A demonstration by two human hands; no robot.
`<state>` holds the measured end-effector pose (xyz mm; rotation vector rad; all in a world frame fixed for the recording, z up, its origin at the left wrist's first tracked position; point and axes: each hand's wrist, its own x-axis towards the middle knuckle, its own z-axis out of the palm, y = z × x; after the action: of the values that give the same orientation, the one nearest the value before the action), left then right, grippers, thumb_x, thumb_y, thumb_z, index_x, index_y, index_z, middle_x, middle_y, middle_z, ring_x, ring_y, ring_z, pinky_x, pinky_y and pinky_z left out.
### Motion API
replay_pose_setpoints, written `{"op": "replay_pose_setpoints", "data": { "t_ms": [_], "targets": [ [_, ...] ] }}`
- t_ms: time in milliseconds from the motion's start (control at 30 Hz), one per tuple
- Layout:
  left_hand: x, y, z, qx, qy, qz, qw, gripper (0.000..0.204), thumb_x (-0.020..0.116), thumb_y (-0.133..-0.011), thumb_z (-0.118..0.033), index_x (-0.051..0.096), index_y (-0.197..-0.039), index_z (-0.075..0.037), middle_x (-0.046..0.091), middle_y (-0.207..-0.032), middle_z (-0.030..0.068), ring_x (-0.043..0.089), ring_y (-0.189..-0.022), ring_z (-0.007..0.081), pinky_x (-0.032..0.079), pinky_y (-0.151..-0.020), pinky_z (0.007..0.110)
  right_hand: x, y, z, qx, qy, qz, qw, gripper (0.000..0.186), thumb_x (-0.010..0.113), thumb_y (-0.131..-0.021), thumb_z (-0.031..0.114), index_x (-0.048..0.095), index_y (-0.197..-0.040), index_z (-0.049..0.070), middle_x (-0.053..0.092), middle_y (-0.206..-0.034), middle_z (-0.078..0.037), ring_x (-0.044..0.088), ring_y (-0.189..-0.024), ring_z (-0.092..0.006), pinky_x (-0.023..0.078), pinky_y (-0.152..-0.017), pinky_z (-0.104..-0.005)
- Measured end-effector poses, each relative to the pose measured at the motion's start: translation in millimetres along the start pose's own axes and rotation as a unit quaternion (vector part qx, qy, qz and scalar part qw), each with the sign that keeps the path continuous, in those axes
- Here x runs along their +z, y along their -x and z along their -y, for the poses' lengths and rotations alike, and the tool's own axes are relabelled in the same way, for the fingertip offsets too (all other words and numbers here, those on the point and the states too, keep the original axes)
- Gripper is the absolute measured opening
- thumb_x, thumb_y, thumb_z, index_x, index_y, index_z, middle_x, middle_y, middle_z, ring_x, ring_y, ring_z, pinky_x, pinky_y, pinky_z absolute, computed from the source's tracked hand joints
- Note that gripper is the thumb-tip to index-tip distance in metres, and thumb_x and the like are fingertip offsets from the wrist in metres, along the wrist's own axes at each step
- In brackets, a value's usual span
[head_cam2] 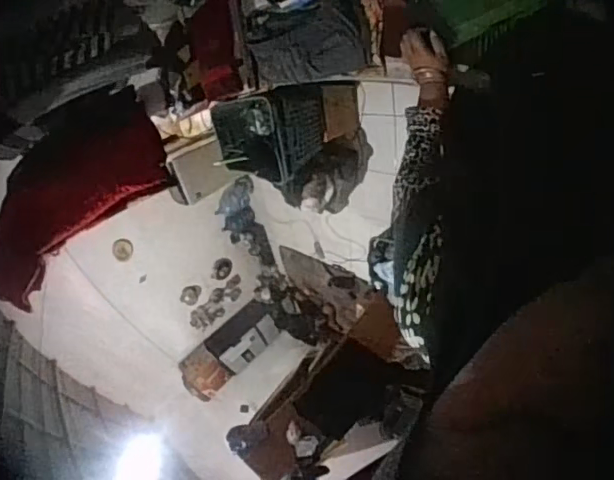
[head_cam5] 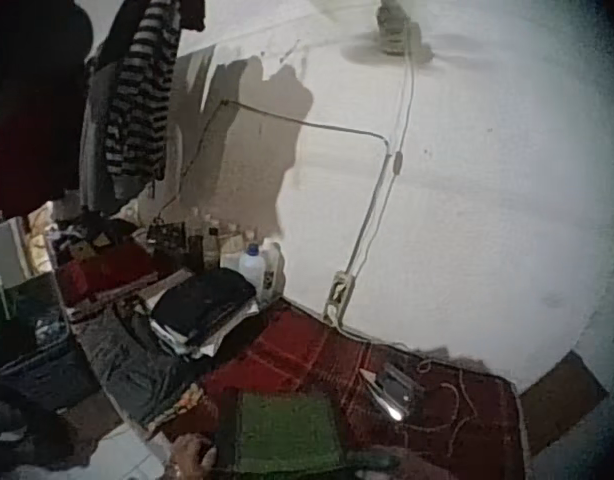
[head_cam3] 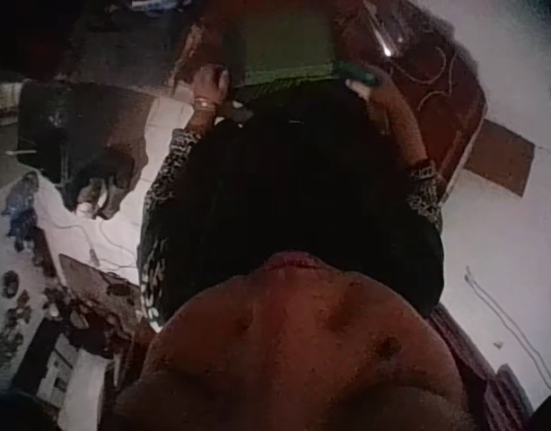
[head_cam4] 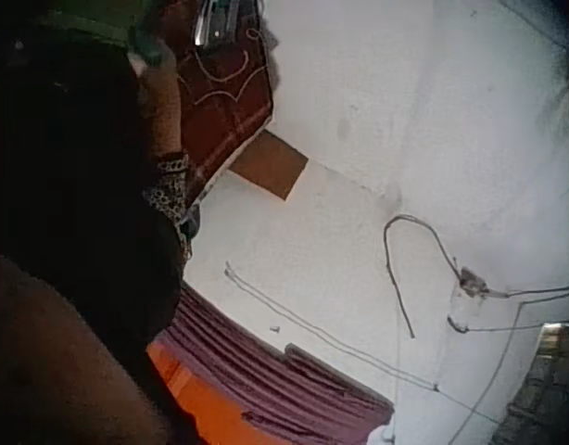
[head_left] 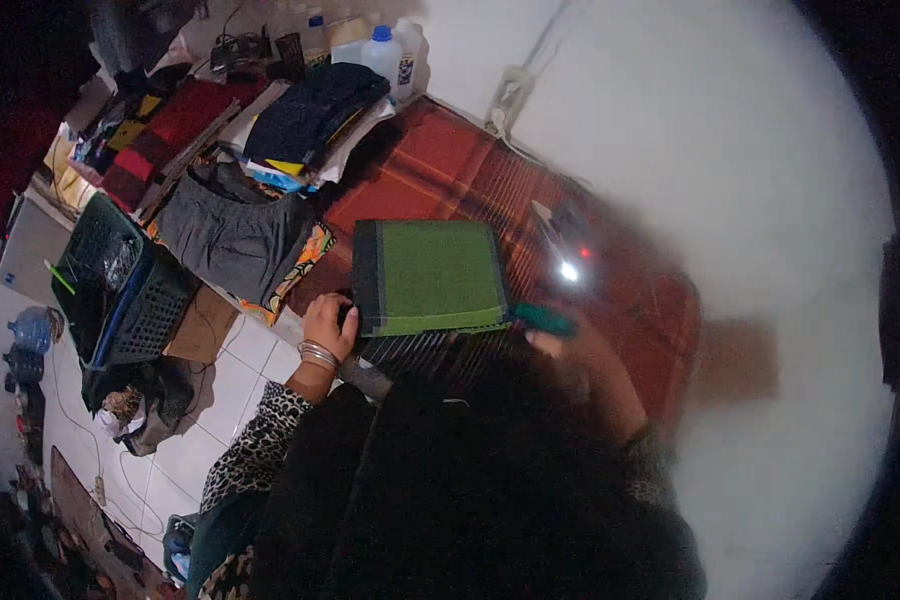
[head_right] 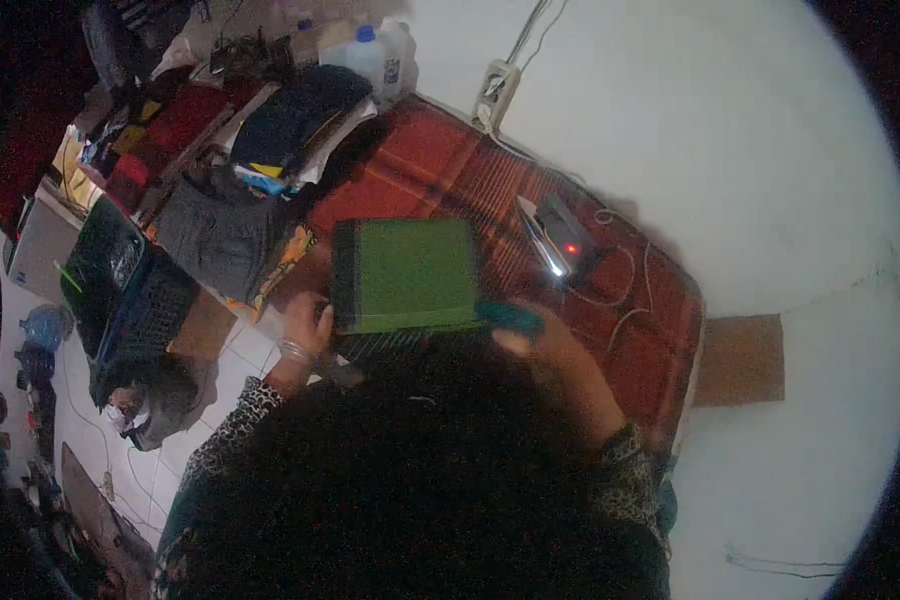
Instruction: The person irons a green and black checkered cloth, folding it multiple times and ironing each fold by hand with an iron.
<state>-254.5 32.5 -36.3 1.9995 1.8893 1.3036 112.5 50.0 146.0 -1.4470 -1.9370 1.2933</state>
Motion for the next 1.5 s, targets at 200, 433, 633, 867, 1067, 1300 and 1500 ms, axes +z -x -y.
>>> {"op": "replay_pose_setpoints", "data": {
  "t_ms": [200, 433, 633, 867, 1067, 1300, 1500],
  "targets": [
    [7, -5, -1, 0.022, 0.001, -0.025, 0.999, 0.014, 0.064, -0.076, -0.019, 0.059, -0.080, -0.007, 0.060, -0.088, 0.0123, 0.055, -0.085, 0.0337, 0.043, -0.074, 0.043, -3, -67, 30, 0.070, 0.039, -0.003, 0.997, 0.039, 0.072, -0.076, 0.031, 0.061, -0.099, 0.003, 0.061, -0.079, -0.003, 0.057, -0.070, -0.0142, 0.047, -0.062, -0.0292],
    [0, -4, -4, 0.006, 0.023, -0.014, 1.000, 0.014, 0.065, -0.075, -0.019, 0.058, -0.078, -0.007, 0.059, -0.087, 0.0111, 0.055, -0.083, 0.0334, 0.043, -0.073, 0.043, -13, -52, -11, 0.071, -0.082, -0.035, 0.994, 0.033, 0.075, -0.074, 0.025, 0.063, -0.096, 0.002, 0.063, -0.080, -0.003, 0.057, -0.068, -0.0140, 0.047, -0.061, -0.0306],
    [9, -4, -2, 0.016, 0.025, -0.019, 0.999, 0.015, 0.065, -0.075, -0.019, 0.058, -0.076, -0.007, 0.059, -0.086, 0.0109, 0.055, -0.083, 0.0330, 0.043, -0.073, 0.043, -86, 40, -86, 0.123, -0.017, -0.206, 0.971, 0.028, 0.073, -0.076, 0.017, 0.065, -0.099, 0.004, 0.064, -0.090, -0.006, 0.060, -0.079, -0.0172, 0.049, -0.068, -0.0327],
    [4, -2, 1, 0.070, -0.013, 0.001, 0.997, 0.021, 0.071, -0.070, -0.023, 0.056, -0.071, -0.007, 0.061, -0.090, 0.0119, 0.056, -0.083, 0.0331, 0.043, -0.072, 0.043, -109, 127, -158, 0.103, -0.029, -0.466, 0.878, 0.032, 0.070, -0.078, 0.020, 0.063, -0.104, 0.004, 0.063, -0.097, -0.008, 0.059, -0.088, -0.0200, 0.047, -0.076, -0.0349],
    [-3, 16, -10, 0.010, -0.032, 0.010, 0.999, 0.023, 0.074, -0.067, -0.023, 0.056, -0.068, -0.008, 0.060, -0.098, 0.0085, 0.054, -0.093, 0.0288, 0.038, -0.080, 0.043, -99, 158, -150, 0.195, 0.096, -0.409, 0.886, 0.035, 0.067, -0.080, 0.023, 0.061, -0.109, 0.004, 0.062, -0.103, -0.010, 0.058, -0.095, -0.0224, 0.045, -0.082, -0.0367],
    [-4, 11, -19, 0.037, -0.009, 0.015, 0.999, 0.018, 0.070, -0.070, -0.017, 0.055, -0.069, -0.007, 0.060, -0.095, 0.0082, 0.053, -0.089, 0.0296, 0.037, -0.078, 0.043, -85, 152, -56, 0.226, 0.286, 0.055, 0.930, 0.040, 0.062, -0.083, 0.029, 0.060, -0.113, 0.004, 0.061, -0.105, -0.015, 0.058, -0.099, -0.0273, 0.044, -0.088, -0.0383],
    [-6, 10, -19, 0.048, -0.013, -0.008, 0.999, 0.017, 0.069, -0.070, -0.017, 0.055, -0.070, -0.007, 0.059, -0.091, 0.0081, 0.054, -0.084, 0.0304, 0.039, -0.072, 0.043, -63, -72, 18, 0.130, 0.418, -0.219, 0.872, 0.045, 0.060, -0.082, 0.036, 0.059, -0.111, 0.002, 0.059, -0.109, -0.022, 0.058, -0.102, -0.0353, 0.046, -0.087, -0.0420]
  ]
}}
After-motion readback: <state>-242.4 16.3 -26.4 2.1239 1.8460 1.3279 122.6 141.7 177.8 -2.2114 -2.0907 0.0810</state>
